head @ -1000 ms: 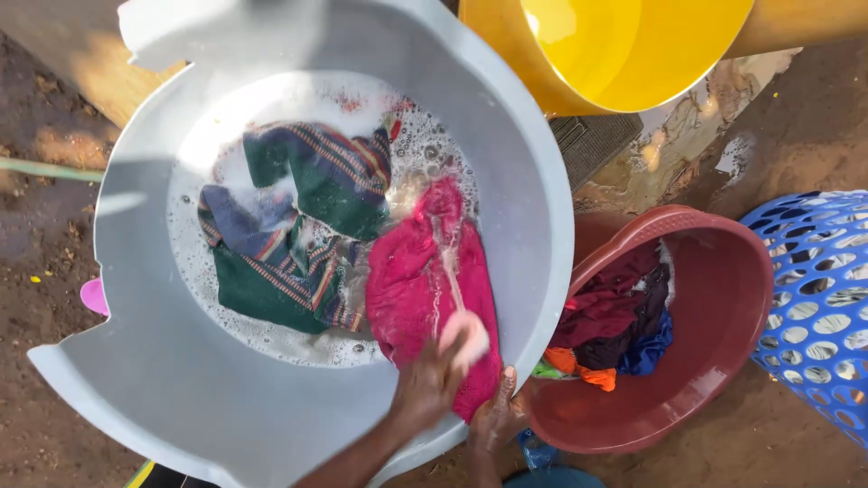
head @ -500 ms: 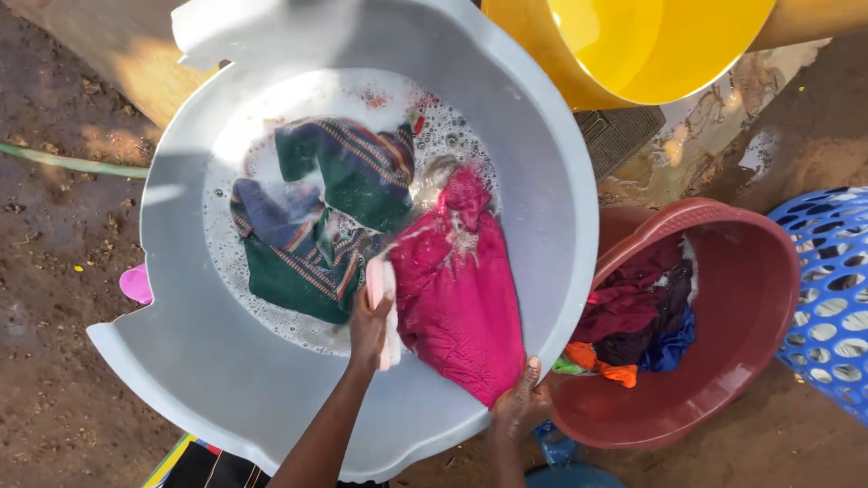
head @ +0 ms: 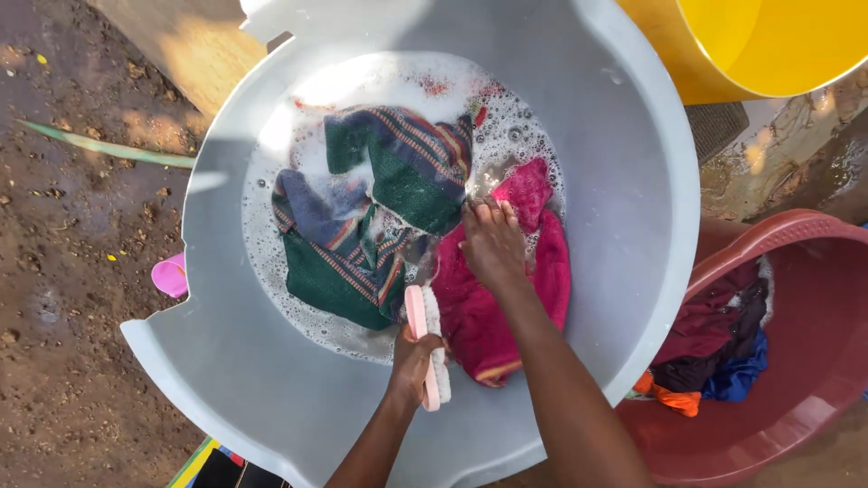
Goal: Hand-washing clothes in plastic basins using soap and water
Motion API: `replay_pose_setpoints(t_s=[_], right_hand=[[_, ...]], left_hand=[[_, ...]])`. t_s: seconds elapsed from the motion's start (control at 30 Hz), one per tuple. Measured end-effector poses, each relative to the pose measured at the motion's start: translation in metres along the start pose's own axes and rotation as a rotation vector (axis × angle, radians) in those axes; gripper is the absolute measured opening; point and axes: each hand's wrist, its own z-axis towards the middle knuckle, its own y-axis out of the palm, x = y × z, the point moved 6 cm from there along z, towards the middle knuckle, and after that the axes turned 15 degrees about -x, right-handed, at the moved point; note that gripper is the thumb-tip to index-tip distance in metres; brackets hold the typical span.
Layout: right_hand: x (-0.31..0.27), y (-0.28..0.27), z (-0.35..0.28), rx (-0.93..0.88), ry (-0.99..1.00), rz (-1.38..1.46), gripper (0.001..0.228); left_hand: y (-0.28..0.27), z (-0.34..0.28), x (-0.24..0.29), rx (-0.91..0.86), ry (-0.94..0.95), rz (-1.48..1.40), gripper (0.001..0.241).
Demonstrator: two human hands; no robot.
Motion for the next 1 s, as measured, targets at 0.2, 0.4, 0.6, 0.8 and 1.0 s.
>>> replay_pose_setpoints(t_s=[0.2,0.4,0.6,0.8,1.0], right_hand=[[0.027,0.079,0.002,-0.136,-0.104,-0.302,0.034],[0.044,0.000,-0.089,0.174,0.352,1.082,0.022],[0.032,-0.105,-0.197,0.859,0.314,1.392,0.040],[0.119,-0.038,-0.226,0.879,0.563,1.204,0.031],[0.152,-0.002,-0.232,0.772,0.547,1.124,0.039]], left_hand=[[-0.048,0.058,-0.087,0.084,-0.108,-0.004,0.050],[0.046,0.001,0.038,0.017,-0.059,0.070,0.049],[0.110,-0.017,0.135,-0.231,0.413,0.526,0.104],[0.132,-0.029,0.067,0.073,0.448,1.461,0.096],[0.229,-0.108,0.029,-0.348,0.543,1.306,0.060]])
